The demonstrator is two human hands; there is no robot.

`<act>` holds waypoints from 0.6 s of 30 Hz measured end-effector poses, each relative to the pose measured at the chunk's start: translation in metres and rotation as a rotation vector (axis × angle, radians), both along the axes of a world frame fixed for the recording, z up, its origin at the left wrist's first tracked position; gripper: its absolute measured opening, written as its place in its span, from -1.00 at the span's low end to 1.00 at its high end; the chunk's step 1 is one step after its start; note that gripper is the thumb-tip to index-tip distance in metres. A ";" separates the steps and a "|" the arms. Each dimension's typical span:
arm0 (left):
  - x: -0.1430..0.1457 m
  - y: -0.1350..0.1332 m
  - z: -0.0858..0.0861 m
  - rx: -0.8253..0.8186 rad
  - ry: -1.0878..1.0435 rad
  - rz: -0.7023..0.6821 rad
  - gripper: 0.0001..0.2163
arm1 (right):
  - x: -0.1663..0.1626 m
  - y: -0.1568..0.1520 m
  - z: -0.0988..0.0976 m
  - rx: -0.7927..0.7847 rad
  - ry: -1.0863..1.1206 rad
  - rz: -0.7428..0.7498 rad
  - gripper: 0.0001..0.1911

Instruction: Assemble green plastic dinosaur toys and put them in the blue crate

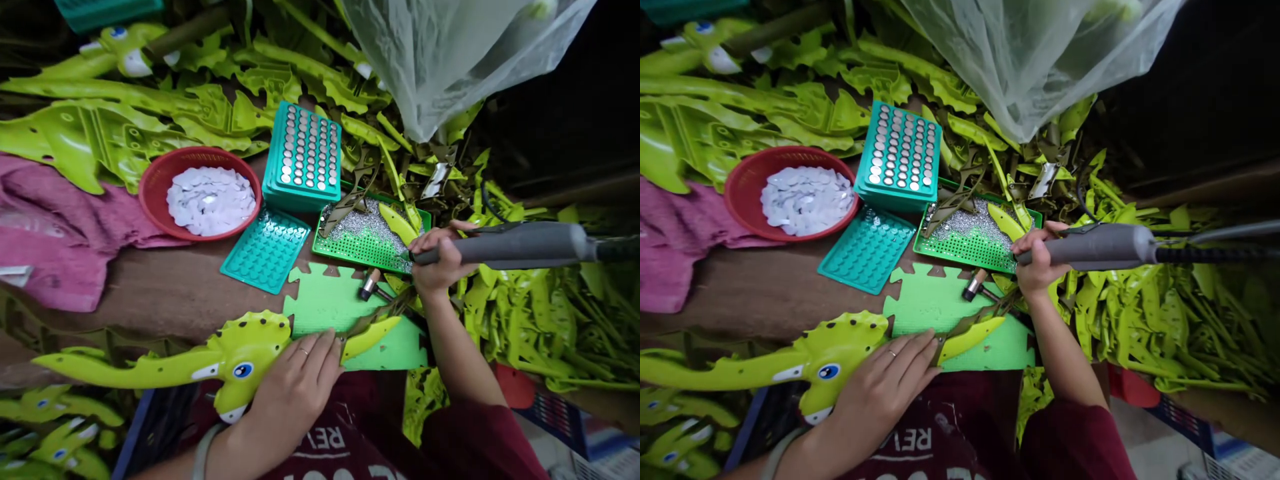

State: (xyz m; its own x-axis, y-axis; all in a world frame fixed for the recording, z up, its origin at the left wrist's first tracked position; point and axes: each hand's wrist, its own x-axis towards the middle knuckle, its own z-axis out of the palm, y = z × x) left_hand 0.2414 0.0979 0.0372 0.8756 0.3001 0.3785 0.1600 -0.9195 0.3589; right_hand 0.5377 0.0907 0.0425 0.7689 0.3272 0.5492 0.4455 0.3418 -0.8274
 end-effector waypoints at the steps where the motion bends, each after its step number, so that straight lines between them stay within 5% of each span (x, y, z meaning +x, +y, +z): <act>1: 0.000 0.000 0.000 -0.003 -0.004 0.005 -0.80 | 0.000 -0.001 -0.002 0.006 0.004 0.011 -0.81; 6: 0.000 0.000 -0.001 0.001 -0.009 0.000 -0.80 | -0.005 -0.005 -0.003 -0.041 0.052 -0.014 -0.76; 12: -0.005 -0.016 0.014 0.211 0.155 0.022 -0.60 | -0.007 0.001 0.010 -0.031 0.032 -0.054 -0.74; 15: -0.010 -0.031 0.019 0.309 0.298 0.016 -0.54 | -0.047 -0.012 0.039 0.050 0.005 -0.044 -0.80; 18: -0.013 -0.048 0.009 0.306 0.326 0.033 -0.51 | -0.112 -0.049 0.068 -0.099 0.042 0.205 -0.78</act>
